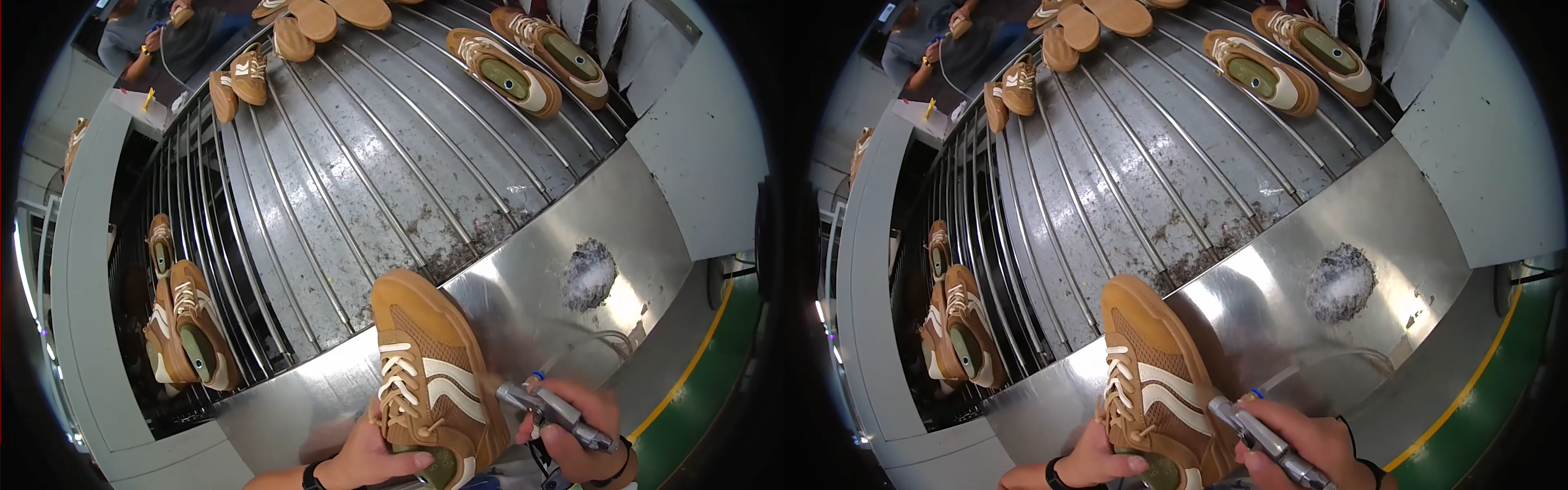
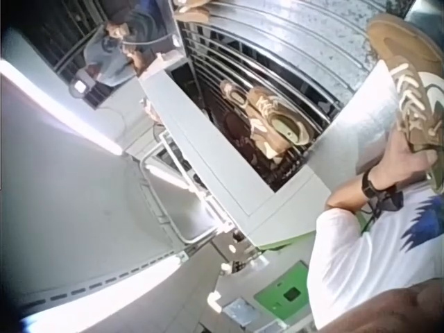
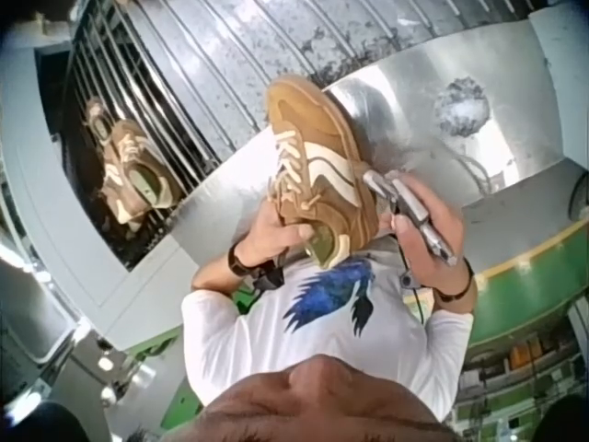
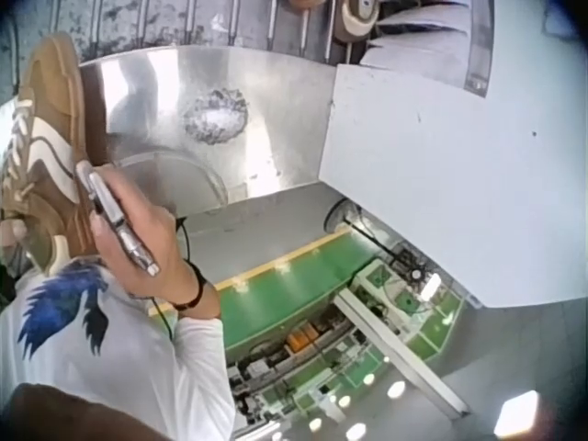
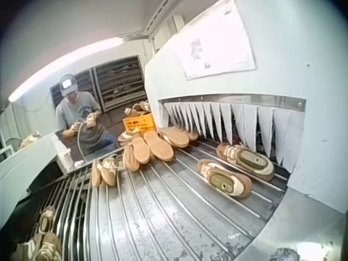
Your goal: The worker uses a compressed air nozzle and a brush to clean dust or debris off finished sneakers on a conveyor belt in a shoe manufacturing facility.
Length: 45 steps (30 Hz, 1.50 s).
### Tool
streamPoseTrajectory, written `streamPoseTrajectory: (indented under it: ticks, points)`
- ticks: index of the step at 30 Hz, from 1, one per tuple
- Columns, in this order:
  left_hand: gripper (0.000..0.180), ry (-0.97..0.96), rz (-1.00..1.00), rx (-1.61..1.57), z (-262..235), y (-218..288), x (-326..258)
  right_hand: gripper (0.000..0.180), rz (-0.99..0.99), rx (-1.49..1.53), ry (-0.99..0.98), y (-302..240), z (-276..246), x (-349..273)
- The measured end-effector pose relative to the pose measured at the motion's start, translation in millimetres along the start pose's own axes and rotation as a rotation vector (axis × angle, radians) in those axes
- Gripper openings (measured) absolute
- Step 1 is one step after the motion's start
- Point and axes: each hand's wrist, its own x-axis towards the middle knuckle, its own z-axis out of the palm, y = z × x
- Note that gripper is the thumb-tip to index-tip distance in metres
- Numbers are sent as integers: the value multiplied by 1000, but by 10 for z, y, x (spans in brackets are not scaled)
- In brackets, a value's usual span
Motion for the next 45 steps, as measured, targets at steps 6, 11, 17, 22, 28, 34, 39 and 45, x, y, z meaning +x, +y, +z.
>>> streamPoseTrajectory:
  ticks: [6,11,17,22,28,34,39,45]
  points:
    - [88,12,-55,-36,36,12,38,38,8,-31,47,-84,3,-272]
    - [77,0,8,-114,8,-8,37,39,15,-42,-32,-46,-26,-419]
    - [75,-1,-13,-72,9,-25,12,41,52,-10,-22,-100,-45,-559]
    - [80,165,-55,-167,-33,-27,-196,55,100,289,397,98,-46,-672]
    - [61,322,-92,-269,-104,1,-153,45,-151,63,596,556,-321,-204]
    - [76,305,465,756,-81,524,-365,44,56,43,662,468,-469,-260]
    - [37,-46,1091,1692,-17,312,-177,53,154,301,423,127,-477,-237]
    - [26,-55,1146,1806,-36,128,-103,45,219,316,-72,-56,-291,58]
